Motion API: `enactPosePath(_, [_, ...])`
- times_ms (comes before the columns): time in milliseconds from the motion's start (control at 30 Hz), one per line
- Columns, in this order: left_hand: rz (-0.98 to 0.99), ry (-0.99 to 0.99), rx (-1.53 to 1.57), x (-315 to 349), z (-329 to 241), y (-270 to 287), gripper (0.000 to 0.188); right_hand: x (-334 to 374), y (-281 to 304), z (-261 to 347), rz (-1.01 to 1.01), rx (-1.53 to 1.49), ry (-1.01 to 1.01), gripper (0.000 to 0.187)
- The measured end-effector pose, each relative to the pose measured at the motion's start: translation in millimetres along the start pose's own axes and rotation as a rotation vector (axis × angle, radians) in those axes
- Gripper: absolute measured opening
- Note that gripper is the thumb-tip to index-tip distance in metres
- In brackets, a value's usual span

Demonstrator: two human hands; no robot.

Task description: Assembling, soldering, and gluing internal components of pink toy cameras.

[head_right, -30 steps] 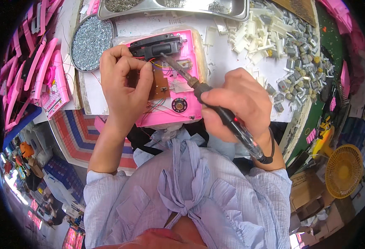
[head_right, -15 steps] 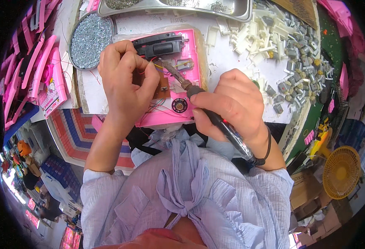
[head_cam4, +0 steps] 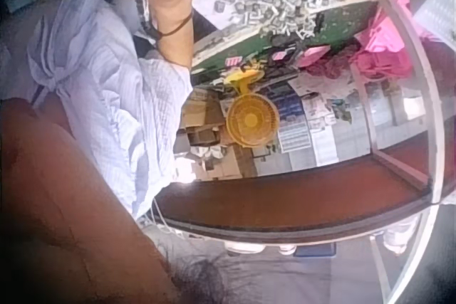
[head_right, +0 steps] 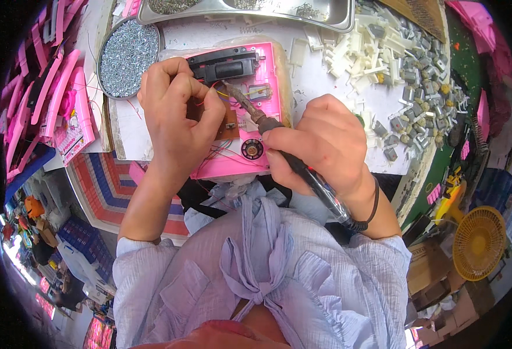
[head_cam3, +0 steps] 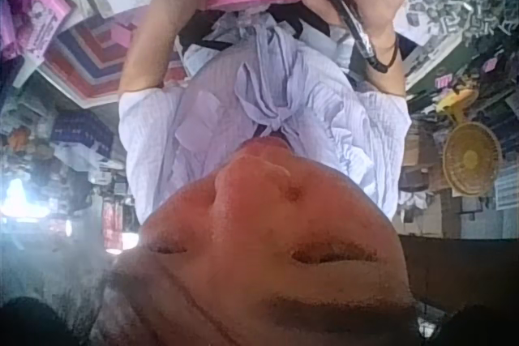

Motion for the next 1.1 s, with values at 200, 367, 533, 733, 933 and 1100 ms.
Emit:
enactPosePath(200, [-0.007, -0.002, 0.006, -0.4, -0.3, 0.0, 0.018, 0.1, 0.4, 0.2, 0.043, 0.041, 0.022, 0.036])
enactPosePath(367, [-0.006, 0.005, 0.017, -0.4, -0.2, 0.5, 0.017, 4.0, 1.4, -1.7, 0.079, 0.073, 0.051, 0.040])
enactPosePath(533, [-0.010, -0.001, 0.009, -0.1, -0.2, 0.1, 0.017, 3.5, 2.3, -1.2, 0.098, 0.088, 0.057, 0.039])
enactPosePath(733, [-0.018, -0.005, 0.003, 0.5, -0.2, -0.2, 0.016, 2.3, 5.4, -0.3, 0.088, 0.054, 0.051, 0.037])
enactPosePath(933, [-0.018, -0.006, 0.009, 0.0, -0.5, 0.0, 0.016, 3.8, 4.2, -1.7, 0.070, 0.030, 0.052, 0.037])
enactPosePath(1100, [-0.009, -0.001, 0.005, 0.3, -0.4, 0.3, 0.016, 2.8, 4.3, -1.4, 0.063, 0.023, 0.045, 0.038])
Point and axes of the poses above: each hand's wrist, its own x-axis away from the middle knuckle, its own y-axis out of the back of the hand, z = x × y, the point moved 2 cm from there along -x, towards the middle knuckle, and after that the axes turned 1 degree about -y, right-handed, at the moved point
